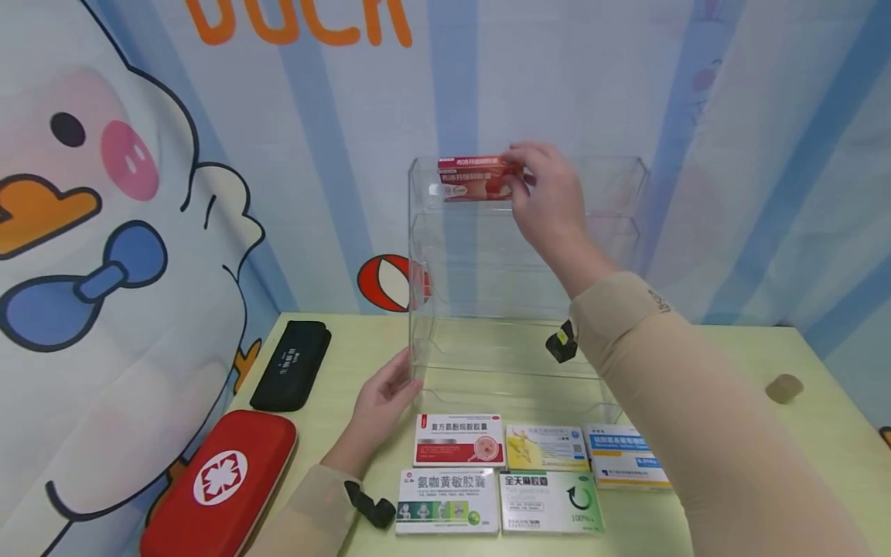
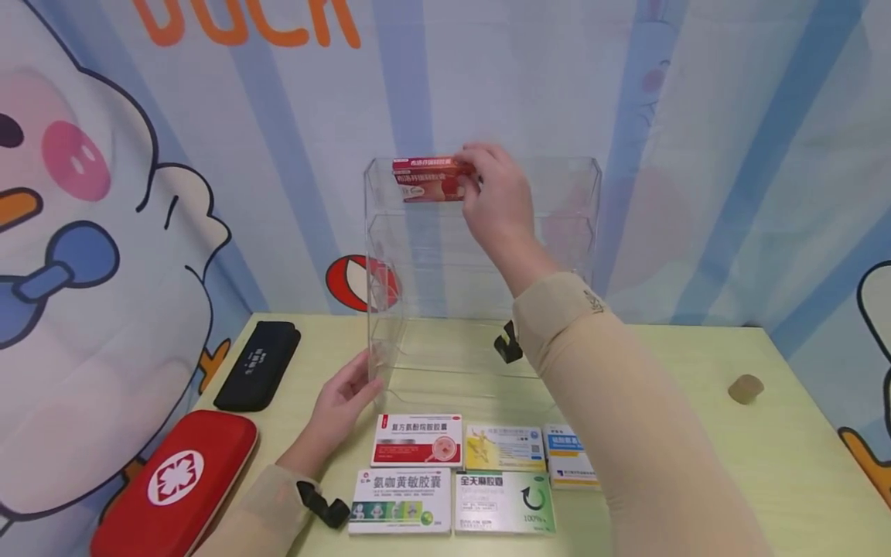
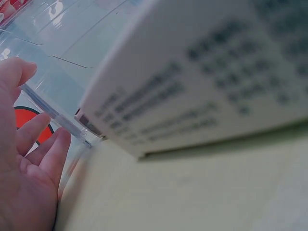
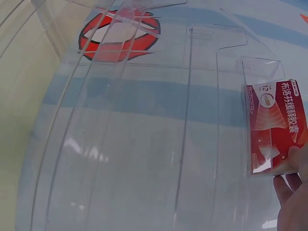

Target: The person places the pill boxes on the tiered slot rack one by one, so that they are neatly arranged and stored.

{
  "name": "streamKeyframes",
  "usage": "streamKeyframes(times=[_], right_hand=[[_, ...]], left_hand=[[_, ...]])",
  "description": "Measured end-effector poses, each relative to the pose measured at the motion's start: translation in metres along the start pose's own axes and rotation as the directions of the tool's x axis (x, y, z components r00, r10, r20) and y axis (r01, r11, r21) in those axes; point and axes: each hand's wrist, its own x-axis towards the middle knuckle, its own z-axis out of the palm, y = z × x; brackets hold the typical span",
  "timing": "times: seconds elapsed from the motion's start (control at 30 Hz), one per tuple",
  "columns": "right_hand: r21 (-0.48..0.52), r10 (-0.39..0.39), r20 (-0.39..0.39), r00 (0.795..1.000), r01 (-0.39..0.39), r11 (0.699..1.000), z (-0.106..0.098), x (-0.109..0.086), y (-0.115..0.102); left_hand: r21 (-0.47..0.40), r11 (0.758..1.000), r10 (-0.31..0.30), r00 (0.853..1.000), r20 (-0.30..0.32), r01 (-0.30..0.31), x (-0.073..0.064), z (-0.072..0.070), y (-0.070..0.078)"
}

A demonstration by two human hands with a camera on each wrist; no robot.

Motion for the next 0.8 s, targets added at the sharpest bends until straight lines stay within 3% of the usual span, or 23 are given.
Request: streamKeyframes(times=[0.33,0.6,0.8], right_hand=[[0.079,0.052,-0.021,0.998,-0.05,0.996,0.004,-0.009,0.013],[0.199,-0.075,-0.212,0.974,0.118,0.973,0.001,-0.044,0.029],[0.232,-0.141,-0.175,0.974,0.18,0.956,-0.007,-0.08,0.041]], left_hand=[[-0.003,1.0,0.007,1.0,-0.005,-0.007,0.0,0.001,0.001],[-0.011,1.0,-0.001,1.0,-0.004,0.001,-0.002,0.001,-0.001],[-0.012,1.0,0.014,1.0,-0.005,-0.014,0.002,0.003,0.003]])
